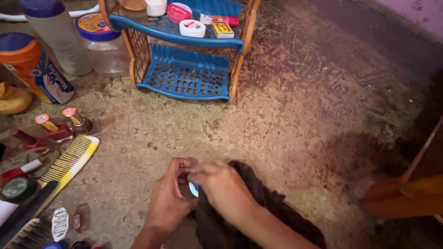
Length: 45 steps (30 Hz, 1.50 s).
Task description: The person sits on the floor and wipes various small personal care items, including tubes, jars, and a matchbox, using a dark cloth. After wiping each item, the person places it onto a blue plastic three-tiered rack.
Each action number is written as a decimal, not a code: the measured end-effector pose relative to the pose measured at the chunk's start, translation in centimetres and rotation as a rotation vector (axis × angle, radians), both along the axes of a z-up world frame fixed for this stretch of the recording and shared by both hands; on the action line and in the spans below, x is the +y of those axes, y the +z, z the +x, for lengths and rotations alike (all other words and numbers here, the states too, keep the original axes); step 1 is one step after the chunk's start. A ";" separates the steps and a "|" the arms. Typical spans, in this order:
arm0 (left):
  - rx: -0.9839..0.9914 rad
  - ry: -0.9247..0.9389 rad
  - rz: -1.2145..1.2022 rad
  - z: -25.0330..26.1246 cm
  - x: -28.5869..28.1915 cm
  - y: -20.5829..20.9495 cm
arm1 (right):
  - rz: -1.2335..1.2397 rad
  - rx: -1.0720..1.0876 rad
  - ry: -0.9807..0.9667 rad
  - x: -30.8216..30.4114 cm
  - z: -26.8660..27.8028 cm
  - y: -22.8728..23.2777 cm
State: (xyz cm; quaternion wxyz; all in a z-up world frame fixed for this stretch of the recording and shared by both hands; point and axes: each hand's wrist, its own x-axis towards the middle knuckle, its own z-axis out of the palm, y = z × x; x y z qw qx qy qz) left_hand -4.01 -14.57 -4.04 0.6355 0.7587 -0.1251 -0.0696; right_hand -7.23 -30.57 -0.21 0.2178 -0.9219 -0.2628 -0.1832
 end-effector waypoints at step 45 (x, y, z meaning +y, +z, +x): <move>-0.173 0.051 0.217 -1.2 2.2 1.7 | 0.421 0.433 -0.330 -1.3 -2.2 4.2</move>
